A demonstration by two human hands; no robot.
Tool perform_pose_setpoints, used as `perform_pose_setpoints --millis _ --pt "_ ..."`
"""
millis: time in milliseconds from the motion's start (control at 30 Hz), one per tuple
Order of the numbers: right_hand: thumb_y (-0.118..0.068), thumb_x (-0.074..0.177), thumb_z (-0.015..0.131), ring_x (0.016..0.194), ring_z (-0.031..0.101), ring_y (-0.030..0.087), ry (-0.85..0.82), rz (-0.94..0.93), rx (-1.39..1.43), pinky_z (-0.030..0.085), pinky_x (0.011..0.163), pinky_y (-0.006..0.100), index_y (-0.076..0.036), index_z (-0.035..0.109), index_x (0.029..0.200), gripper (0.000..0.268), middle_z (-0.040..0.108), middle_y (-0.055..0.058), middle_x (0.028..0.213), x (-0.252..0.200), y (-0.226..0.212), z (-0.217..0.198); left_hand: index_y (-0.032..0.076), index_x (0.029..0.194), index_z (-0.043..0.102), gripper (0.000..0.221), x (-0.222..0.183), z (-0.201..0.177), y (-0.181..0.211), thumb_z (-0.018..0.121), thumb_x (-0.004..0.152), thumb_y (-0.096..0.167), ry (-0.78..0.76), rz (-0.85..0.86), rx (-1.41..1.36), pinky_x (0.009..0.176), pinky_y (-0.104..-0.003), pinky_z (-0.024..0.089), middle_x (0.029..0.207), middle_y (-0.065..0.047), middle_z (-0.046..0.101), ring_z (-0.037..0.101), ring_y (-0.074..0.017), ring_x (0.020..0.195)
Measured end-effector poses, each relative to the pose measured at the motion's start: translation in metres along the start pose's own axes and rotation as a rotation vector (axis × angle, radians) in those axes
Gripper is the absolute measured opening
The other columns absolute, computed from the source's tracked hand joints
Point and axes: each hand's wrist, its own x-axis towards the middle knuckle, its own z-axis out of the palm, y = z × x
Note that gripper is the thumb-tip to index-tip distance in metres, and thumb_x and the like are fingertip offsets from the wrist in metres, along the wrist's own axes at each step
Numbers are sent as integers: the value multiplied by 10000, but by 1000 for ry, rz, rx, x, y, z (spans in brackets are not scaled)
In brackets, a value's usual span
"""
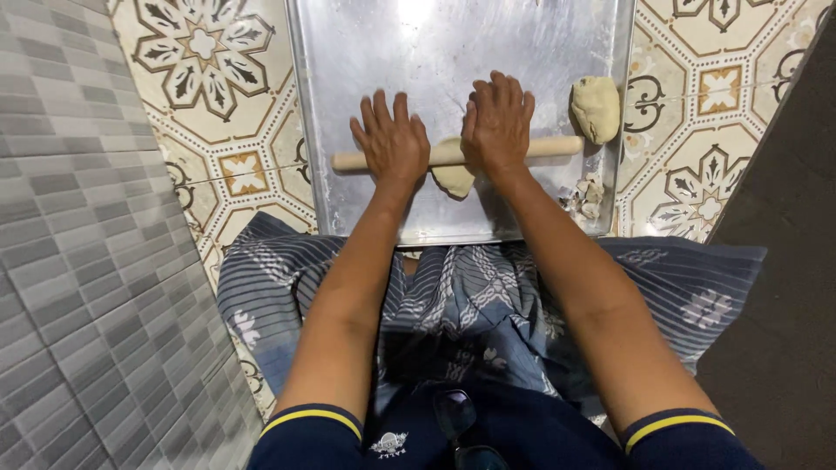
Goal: Rolling out small portions of dough into thin circles using a rolling pin on a metal tray.
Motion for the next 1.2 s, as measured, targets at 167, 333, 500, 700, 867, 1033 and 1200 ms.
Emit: perform_pose_setpoints --millis 167,333,500,700,867,1033,1200 --pt "-205 999 563 1236 492 363 28 41 -10 391 971 505 -88 570 1289 313 530 156 1344 -46 2 10 121 1334 570 403 -46 -3 -3 530 992 331 -19 -13 55 1119 -666 236 1438 -190 493 368 -418 1415" --pt "-278 1051 484 1331 449 381 -80 128 -19 381 997 525 -116 509 1414 399 485 163 1445 -82 2 14 171 1415 444 437 -70 -17 -1 380 1057 412 -251 -72 94 1162 -669 133 1552 -182 377 229 -404 1510" --pt "-321 1063 465 1366 443 365 -120 170 -68 360 1026 539 -146 479 1471 445 465 150 1504 -107 7 28 171 1445 432 495 -90 -20 -7 327 1074 481 -330 -84 61 1184 -681 114 1579 -214 348 212 -431 1521" --pt "-349 1047 460 1400 416 377 -125 196 -101 343 1042 543 -182 448 1498 481 436 150 1531 -110 11 39 174 1471 409 515 -88 -20 -3 309 1069 479 -349 -104 85 1195 -668 62 1619 -203 302 159 -420 1539" --pt "-339 1041 486 1423 391 393 -150 199 -119 332 1067 554 -165 446 1497 489 422 164 1549 -84 8 33 168 1471 414 500 -62 -22 4 334 1066 450 -357 -116 94 1191 -664 78 1627 -192 292 152 -412 1541" --pt "-340 1069 463 1452 352 418 -218 220 -67 302 1097 577 -155 426 1519 488 386 177 1578 -47 4 17 166 1478 410 492 -31 -25 11 376 1057 417 -361 -114 84 1178 -659 99 1617 -195 304 169 -408 1534" --pt "-302 1046 494 1437 345 457 -170 170 -4 279 1106 582 -42 464 1494 519 387 251 1565 -13 6 18 114 1503 466 557 1 1 3 508 1009 368 -270 -83 51 1141 -701 162 1626 -229 283 185 -457 1501"
